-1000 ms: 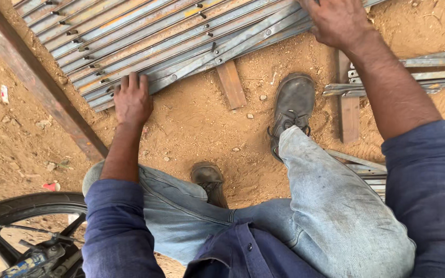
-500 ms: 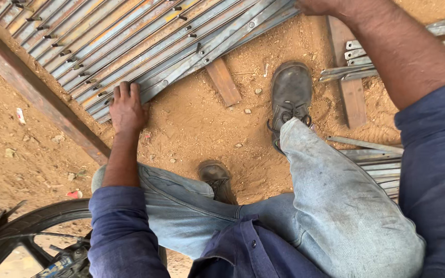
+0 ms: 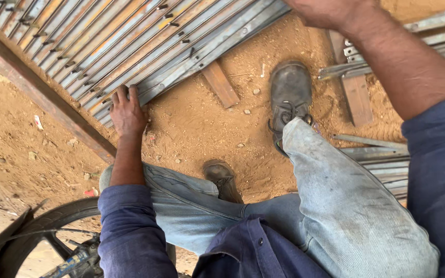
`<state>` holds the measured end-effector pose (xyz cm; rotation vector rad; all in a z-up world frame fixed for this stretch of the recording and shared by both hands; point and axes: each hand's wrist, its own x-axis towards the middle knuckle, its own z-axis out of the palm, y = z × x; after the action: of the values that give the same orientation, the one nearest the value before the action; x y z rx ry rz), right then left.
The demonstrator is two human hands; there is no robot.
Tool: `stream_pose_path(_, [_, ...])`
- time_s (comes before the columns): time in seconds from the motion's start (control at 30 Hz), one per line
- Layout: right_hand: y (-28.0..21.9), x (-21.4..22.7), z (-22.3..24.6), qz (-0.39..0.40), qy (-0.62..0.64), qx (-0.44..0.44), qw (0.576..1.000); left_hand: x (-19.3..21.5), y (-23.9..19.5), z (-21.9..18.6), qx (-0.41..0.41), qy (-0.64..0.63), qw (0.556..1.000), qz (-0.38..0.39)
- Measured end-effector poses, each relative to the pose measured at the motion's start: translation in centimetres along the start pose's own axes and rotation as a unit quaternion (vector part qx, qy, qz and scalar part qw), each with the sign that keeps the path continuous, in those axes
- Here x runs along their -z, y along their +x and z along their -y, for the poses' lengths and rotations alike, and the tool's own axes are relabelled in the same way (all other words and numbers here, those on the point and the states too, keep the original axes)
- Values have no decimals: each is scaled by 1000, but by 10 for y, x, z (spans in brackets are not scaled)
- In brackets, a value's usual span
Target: The person assembles a metal gate by hand, aligning and connecting various metal strips and support bars on the ground.
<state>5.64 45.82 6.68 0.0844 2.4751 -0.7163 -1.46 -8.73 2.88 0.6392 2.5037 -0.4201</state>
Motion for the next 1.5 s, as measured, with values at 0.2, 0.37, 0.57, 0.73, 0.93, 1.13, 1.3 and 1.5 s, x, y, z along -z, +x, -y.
stream_pose_path(0.2, [-85,-84,-53,-324,-177,101,924,37,2,-32,-16,-17,997,-79])
stream_pose_path(0.37, [-197,-157,-158,-662,385,-208,609,79,-5,-80,-114,-47,969,-214])
stream_pose_path(0.57, [-155,-140,-165,-547,614,-486,297,133,-36,-141,-164,-92,955,-230])
stream_pose_path(0.73, [-117,-99,-144,-472,529,-631,315,211,-130,-167,-176,-111,966,-151])
stream_pose_path(0.93, [-159,-71,-145,-467,511,-636,341,318,-222,-145,-124,-142,972,-138])
stream_pose_path(1.13, [-272,-14,-117,-479,507,-596,398,408,-285,-104,-54,-106,987,-109])
stream_pose_path(1.3, [-389,61,-80,-489,506,-499,505,458,-321,-92,-77,-85,990,-78])
stream_pose_path(1.5, [-512,143,-42,-351,315,-510,719,518,-360,-115,-81,-124,984,-100])
